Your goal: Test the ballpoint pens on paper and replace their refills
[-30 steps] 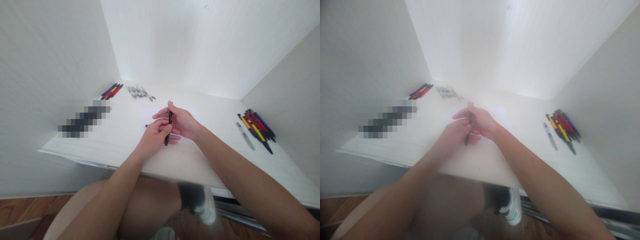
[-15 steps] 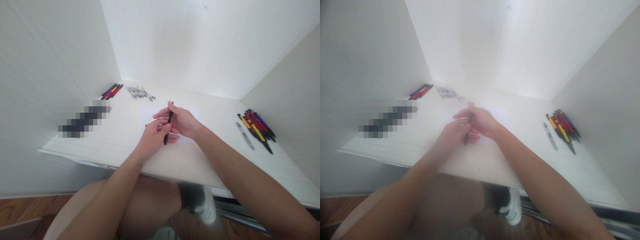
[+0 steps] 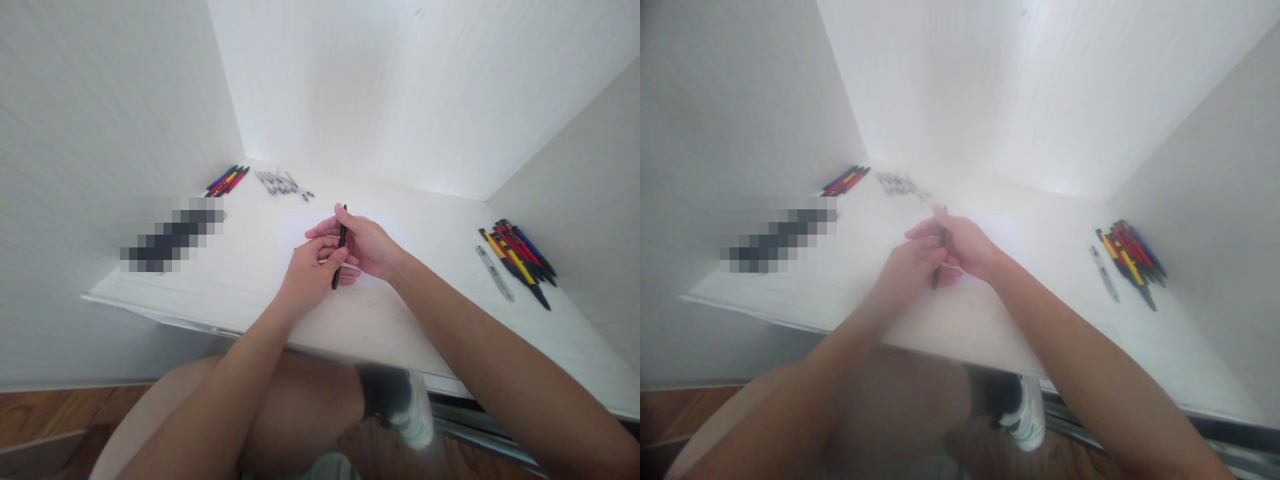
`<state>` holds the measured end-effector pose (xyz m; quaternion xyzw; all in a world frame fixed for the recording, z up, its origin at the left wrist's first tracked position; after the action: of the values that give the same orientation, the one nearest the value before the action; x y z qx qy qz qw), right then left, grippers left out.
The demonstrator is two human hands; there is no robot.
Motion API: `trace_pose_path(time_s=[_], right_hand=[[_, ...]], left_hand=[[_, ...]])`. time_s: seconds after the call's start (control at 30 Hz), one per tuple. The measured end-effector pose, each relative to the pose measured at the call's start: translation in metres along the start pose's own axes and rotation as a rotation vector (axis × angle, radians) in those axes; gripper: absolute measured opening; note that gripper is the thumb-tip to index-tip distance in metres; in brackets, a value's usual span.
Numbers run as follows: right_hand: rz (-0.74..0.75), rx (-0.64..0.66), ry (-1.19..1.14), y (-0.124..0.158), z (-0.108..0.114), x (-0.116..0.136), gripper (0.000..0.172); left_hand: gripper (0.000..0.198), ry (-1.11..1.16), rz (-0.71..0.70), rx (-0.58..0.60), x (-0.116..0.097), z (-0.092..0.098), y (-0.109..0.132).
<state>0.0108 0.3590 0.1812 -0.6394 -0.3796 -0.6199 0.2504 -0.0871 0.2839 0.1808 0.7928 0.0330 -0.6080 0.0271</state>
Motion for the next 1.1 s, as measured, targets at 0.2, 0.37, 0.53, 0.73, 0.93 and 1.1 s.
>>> trace_pose_path(time_s=[0.2, 0.37, 0.53, 0.73, 0.93, 1.1], right_hand=[[0.062, -0.171, 0.042, -0.003, 0.002, 0.001, 0.061], [0.093, -0.187, 0.004, -0.002, -0.001, 0.007, 0.067], [0.121, -0.258, -0.071, 0.0, -0.002, 0.014, 0.058], [0.24, -0.317, -0.074, 0.005, 0.006, 0.02, 0.019], [0.293, -0.296, 0.004, 0.008, 0.017, 0.026, 0.019], [0.316, -0.32, 0.057, 0.008, 0.023, 0.026, 0.024]], left_hand=[[0.004, -0.047, -0.076, -0.104, -0.005, 0.003, 0.003], [0.007, -0.029, -0.074, -0.136, -0.005, 0.006, 0.002], [0.017, 0.004, -0.092, -0.112, 0.004, 0.01, -0.002], [0.016, 0.017, -0.107, -0.118, 0.008, 0.012, -0.002], [0.019, 0.033, -0.068, -0.148, 0.009, 0.013, -0.001], [0.022, 0.053, -0.104, -0.188, 0.008, 0.015, -0.001]])
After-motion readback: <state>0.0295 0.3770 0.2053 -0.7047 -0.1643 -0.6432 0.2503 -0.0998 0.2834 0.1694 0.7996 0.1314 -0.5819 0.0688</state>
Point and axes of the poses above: each hand's wrist, its own y-axis away from the middle knuckle, its own z-axis out of the back of the hand, x = y × z, the point moved 3 cm from there along -y, towards the middle knuckle, and after that the axes turned 11 degrees about y, right-handed, at the moved point
